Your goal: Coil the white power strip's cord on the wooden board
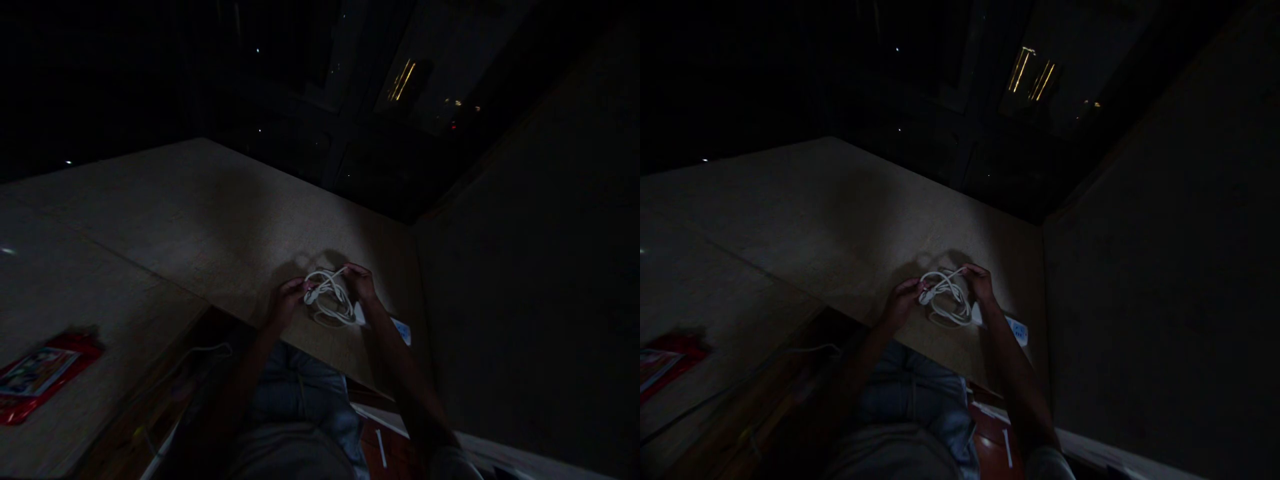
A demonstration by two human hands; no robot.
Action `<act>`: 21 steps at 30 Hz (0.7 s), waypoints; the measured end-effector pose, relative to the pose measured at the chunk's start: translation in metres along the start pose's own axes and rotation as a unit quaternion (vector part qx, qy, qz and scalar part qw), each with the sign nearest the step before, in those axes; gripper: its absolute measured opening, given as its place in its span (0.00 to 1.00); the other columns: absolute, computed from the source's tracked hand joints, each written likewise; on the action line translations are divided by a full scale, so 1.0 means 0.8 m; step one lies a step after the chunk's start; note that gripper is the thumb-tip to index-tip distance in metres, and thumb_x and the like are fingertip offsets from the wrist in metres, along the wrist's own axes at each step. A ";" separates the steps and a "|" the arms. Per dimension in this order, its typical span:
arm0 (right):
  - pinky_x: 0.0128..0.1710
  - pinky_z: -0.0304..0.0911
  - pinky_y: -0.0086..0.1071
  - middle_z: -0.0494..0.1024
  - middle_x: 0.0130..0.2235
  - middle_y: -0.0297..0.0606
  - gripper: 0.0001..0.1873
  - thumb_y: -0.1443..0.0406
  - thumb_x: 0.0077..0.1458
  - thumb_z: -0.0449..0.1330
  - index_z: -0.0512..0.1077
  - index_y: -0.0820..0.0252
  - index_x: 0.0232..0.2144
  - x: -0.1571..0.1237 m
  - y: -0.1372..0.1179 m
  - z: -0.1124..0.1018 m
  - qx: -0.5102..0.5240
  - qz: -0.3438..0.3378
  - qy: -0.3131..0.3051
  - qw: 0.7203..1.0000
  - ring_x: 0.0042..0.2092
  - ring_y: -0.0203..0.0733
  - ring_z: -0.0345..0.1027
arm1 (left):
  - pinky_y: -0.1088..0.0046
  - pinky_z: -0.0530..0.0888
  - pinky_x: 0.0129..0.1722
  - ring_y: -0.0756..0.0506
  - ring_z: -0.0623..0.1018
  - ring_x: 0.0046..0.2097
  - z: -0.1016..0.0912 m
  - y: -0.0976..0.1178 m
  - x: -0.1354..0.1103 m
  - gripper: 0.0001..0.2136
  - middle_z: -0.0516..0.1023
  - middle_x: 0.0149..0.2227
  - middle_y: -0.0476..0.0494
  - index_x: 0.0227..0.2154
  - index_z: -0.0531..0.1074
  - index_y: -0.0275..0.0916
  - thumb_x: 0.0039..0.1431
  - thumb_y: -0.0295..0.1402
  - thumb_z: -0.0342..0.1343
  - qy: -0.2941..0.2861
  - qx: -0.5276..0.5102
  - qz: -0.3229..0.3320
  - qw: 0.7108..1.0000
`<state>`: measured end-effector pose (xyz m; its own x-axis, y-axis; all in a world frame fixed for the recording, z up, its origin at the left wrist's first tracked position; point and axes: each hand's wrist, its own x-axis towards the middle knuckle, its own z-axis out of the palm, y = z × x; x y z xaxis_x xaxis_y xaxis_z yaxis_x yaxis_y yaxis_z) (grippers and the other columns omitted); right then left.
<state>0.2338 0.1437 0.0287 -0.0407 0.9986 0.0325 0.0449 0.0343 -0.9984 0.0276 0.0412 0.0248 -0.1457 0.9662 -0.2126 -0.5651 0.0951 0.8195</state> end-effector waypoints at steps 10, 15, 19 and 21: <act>0.43 0.68 0.39 0.82 0.32 0.37 0.15 0.55 0.40 0.70 0.81 0.57 0.29 -0.003 -0.009 0.010 -0.062 -0.032 -0.050 0.996 0.36 0.45 0.74 | 0.76 0.69 0.30 0.51 0.75 0.28 0.008 -0.010 0.011 0.19 0.78 0.25 0.49 0.27 0.78 0.36 0.32 0.40 0.74 0.037 -0.091 0.009 0.995; 0.56 0.63 0.42 0.79 0.50 0.42 0.17 0.57 0.55 0.63 0.79 0.53 0.46 -0.012 -0.047 0.015 -0.199 -0.197 -0.146 0.949 0.52 0.48 0.71 | 0.76 0.69 0.30 0.52 0.74 0.28 0.011 -0.010 0.010 0.18 0.77 0.25 0.50 0.28 0.78 0.35 0.34 0.38 0.74 0.019 -0.113 -0.001 0.993; 0.54 0.65 0.41 0.79 0.48 0.41 0.15 0.56 0.61 0.58 0.79 0.50 0.47 -0.013 -0.070 0.024 -0.242 -0.271 -0.244 0.899 0.52 0.46 0.71 | 0.76 0.69 0.30 0.52 0.74 0.28 0.008 -0.007 0.006 0.17 0.78 0.26 0.49 0.30 0.79 0.35 0.35 0.36 0.74 0.012 -0.119 0.001 0.993; 0.50 0.67 0.40 0.81 0.42 0.41 0.13 0.55 0.61 0.59 0.81 0.51 0.40 -0.009 -0.070 0.026 -0.221 -0.259 -0.279 0.898 0.47 0.45 0.73 | 0.76 0.69 0.30 0.52 0.75 0.28 0.007 -0.007 0.004 0.15 0.78 0.27 0.48 0.30 0.79 0.35 0.38 0.35 0.73 0.002 -0.121 0.002 0.993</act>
<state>0.2112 0.1336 0.0838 -0.6583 0.6732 0.3368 0.2619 0.6243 -0.7359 0.0348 0.0450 0.0229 -0.1520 0.9653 -0.2123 -0.7430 0.0300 0.6686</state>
